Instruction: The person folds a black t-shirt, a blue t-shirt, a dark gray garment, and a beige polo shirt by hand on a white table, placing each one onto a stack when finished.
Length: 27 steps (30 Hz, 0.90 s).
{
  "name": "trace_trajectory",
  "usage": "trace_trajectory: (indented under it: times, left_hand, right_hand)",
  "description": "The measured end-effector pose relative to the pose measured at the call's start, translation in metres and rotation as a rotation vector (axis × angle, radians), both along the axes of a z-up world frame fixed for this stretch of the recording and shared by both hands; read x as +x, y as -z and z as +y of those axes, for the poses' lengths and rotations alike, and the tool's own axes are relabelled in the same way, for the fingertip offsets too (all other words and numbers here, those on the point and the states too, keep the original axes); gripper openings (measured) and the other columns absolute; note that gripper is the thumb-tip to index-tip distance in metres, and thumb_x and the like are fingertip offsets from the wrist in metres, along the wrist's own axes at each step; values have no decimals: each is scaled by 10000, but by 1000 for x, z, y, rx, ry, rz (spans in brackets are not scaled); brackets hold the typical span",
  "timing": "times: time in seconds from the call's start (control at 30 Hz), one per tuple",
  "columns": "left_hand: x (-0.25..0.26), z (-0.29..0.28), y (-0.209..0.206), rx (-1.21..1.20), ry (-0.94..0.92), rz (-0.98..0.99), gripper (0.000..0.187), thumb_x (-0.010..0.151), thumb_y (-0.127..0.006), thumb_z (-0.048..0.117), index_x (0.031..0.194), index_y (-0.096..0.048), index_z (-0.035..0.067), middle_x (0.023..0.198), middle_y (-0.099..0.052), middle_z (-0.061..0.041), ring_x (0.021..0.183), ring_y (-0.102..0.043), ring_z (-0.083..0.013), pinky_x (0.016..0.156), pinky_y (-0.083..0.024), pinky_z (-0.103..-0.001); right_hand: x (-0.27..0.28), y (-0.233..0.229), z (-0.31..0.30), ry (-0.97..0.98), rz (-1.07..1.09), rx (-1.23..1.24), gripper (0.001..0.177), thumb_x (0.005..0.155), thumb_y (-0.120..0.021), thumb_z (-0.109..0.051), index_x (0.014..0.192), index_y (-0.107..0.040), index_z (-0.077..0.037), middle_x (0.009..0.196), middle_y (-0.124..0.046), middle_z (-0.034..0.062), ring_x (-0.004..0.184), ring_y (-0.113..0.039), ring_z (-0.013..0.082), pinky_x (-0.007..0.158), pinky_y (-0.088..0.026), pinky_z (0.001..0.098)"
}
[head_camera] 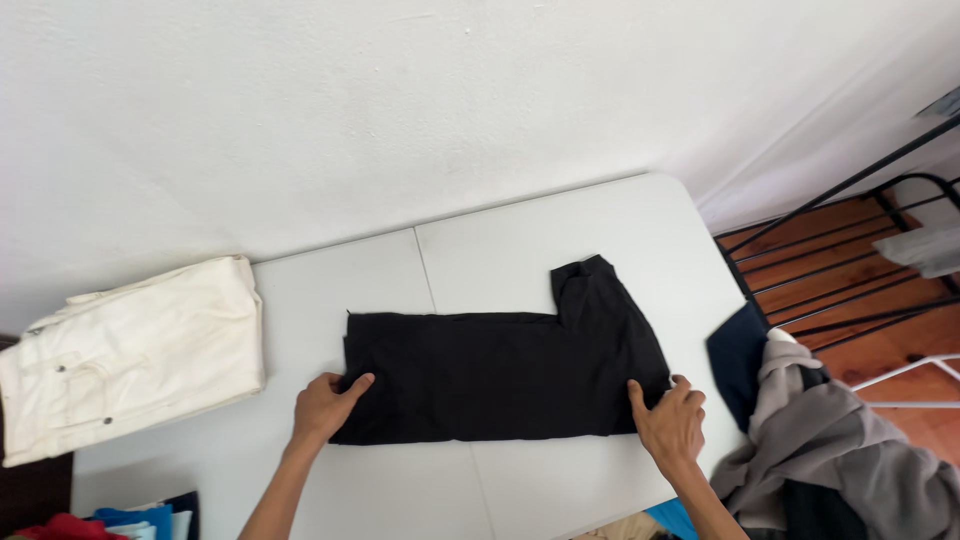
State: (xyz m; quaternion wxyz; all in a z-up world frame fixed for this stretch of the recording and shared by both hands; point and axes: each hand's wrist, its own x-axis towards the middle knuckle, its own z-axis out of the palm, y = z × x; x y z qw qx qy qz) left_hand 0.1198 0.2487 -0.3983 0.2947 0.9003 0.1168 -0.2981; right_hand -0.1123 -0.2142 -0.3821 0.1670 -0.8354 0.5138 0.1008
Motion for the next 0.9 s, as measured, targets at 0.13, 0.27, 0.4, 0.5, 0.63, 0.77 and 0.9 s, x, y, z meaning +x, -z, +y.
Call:
trace_trajectory:
  times: [0.13, 0.27, 0.4, 0.5, 0.63, 0.77, 0.9]
  left_hand:
    - [2, 0, -14, -40, 2, -84, 623, 817, -760, 477, 1267, -607, 73, 927, -783, -160, 829, -761, -275, 754, -610, -377]
    - [12, -6, -24, -150, -65, -117, 490, 840, -787, 450, 1137, -718, 66, 969, -741, -99, 901, -713, -224, 832, -573, -355]
    - [20, -8, -21, -337, -110, -87, 456, 815, -747, 137, 1255, -636, 105, 1216, -691, -125, 1146, -648, -241, 973, -522, -364]
    - [20, 1, -17, -538, -47, -123, 531, 820, -631, -36, 1324, -611, 128, 1451, -568, -137, 1378, -475, -256, 1079, -419, -402]
    - [17, 5, -31, -387, 104, -66, 570, 887, -618, 32, 1421, -585, 229, 1543, -492, -90, 1478, -369, -282, 1185, -336, -440]
    - [25, -17, -54, -247, 127, -126, 585, 897, -690, 162, 1455, -531, 232, 1515, -538, -75, 1416, -478, -311, 1182, -388, -437]
    - [42, -44, -63, 117, 288, -399, 529, 878, -745, 279, 1375, -601, 167, 1463, -570, -93, 1359, -531, -312, 1097, -449, -458]
  right_hand:
    - [-8, 16, 8, 131, -65, 15, 991, 850, -648, -701, 1456, -428, 52, 1344, -508, 321, 1193, -584, 472, 889, -547, 568]
    - [-4, 38, -7, 202, -36, -12, 749, 865, -722, -583, 1304, -563, 3, 1193, -654, 237, 1104, -656, 399, 884, -546, 505]
    - [-11, 46, -11, 277, -55, 135, 552, 981, -652, -469, 1279, -584, -10, 929, -773, 219, 885, -767, 370, 808, -593, 477]
    - [-28, 46, -17, 148, -233, 85, 447, 957, -679, -344, 1220, -598, 8, 855, -740, 178, 795, -739, 342, 767, -583, 457]
    - [-34, 21, -13, 95, -95, 79, 439, 998, -654, -324, 1295, -579, -11, 911, -758, 198, 865, -742, 348, 817, -586, 464]
    - [-5, -17, 2, -80, 26, -229, 710, 833, -764, -260, 1437, -471, -28, 1359, -519, 245, 1232, -525, 401, 888, -502, 515]
    - [58, -35, 4, -365, -150, -123, 572, 922, -671, -212, 1453, -477, -129, 1491, -439, 196, 1374, -453, 381, 1063, -478, 482]
